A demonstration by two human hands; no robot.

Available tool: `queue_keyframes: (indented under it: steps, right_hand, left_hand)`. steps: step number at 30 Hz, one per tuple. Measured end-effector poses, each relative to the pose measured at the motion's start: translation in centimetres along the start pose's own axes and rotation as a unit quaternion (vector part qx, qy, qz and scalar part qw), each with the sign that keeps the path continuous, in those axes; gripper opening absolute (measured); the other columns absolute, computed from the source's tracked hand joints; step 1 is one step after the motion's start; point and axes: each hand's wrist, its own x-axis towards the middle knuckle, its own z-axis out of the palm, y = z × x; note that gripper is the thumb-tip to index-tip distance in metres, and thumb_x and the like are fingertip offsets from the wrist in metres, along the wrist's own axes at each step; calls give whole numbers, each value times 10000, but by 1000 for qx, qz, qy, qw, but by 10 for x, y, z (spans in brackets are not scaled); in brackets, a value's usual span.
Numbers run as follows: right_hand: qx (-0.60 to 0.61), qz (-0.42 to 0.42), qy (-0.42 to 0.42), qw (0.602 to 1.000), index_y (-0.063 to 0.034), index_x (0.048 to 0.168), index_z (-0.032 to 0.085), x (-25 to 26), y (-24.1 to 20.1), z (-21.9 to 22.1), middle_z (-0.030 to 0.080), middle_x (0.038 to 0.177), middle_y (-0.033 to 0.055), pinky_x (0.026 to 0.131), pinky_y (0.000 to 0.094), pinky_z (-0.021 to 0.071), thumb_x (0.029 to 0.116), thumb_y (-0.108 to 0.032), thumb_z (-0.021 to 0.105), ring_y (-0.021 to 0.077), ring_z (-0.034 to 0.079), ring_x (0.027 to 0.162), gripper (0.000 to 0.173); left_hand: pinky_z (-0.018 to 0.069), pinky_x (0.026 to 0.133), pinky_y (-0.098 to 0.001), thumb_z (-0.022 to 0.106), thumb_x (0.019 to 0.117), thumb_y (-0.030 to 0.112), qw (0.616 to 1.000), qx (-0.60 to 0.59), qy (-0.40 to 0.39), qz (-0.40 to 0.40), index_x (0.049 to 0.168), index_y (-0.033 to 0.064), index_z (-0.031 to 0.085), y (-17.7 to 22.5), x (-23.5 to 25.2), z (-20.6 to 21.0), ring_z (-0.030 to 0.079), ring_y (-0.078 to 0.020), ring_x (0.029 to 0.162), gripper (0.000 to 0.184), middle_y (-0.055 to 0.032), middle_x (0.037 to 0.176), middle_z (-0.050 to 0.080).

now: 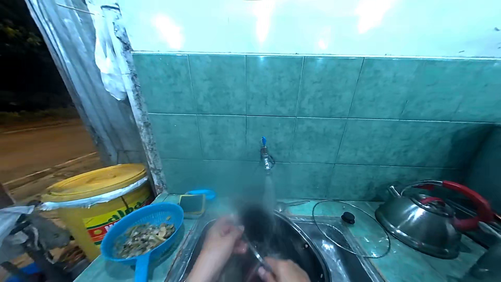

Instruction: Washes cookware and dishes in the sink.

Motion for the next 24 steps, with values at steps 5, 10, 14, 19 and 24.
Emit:
queue_keyframes:
  steps: [5,10,14,19,24]
  right_hand:
    - [187,-28,151,970,15,1049,702,21,49,-32,650,832,125,753,466,525,1064,-258,544,237,626,766,316]
    - [372,48,239,895,2,963,691,19,75,-24,593,726,51,591,310,484,1064,-154,557,116,555,614,230]
    - [435,75,247,863,1,946,672,13,74,-15,597,686,43,549,289,499,1078,-152,529,109,575,577,247]
    - [492,78,241,833,-6,945,644,7,68,-17,578,635,24,506,265,495,1091,-166,501,99,561,523,260]
    - [539,75,232,807,-20,924,629,1,59,-19,571,604,9,466,231,471,1096,-149,480,76,540,487,262]
  left_hand:
    - [619,825,-369,609,1012,113,992,77,-73,67,1460,89,493,28,-7,0,704,-213,1013,463,-115,1244,634]
    - [618,827,-351,620,992,156,981,140,-83,107,1313,76,628,17,-30,-18,699,-174,1004,331,-79,1242,646]
    - [617,816,-317,623,986,185,974,170,-72,128,1286,96,647,16,-41,-23,701,-143,974,314,-52,1227,659]
    - [597,802,-281,621,991,224,958,224,-51,169,1276,119,664,24,-53,-23,691,-104,938,307,-29,1237,665]
    - [604,799,-255,617,987,257,945,240,-19,221,1260,140,684,27,-59,-29,695,-87,946,305,-11,1227,668]
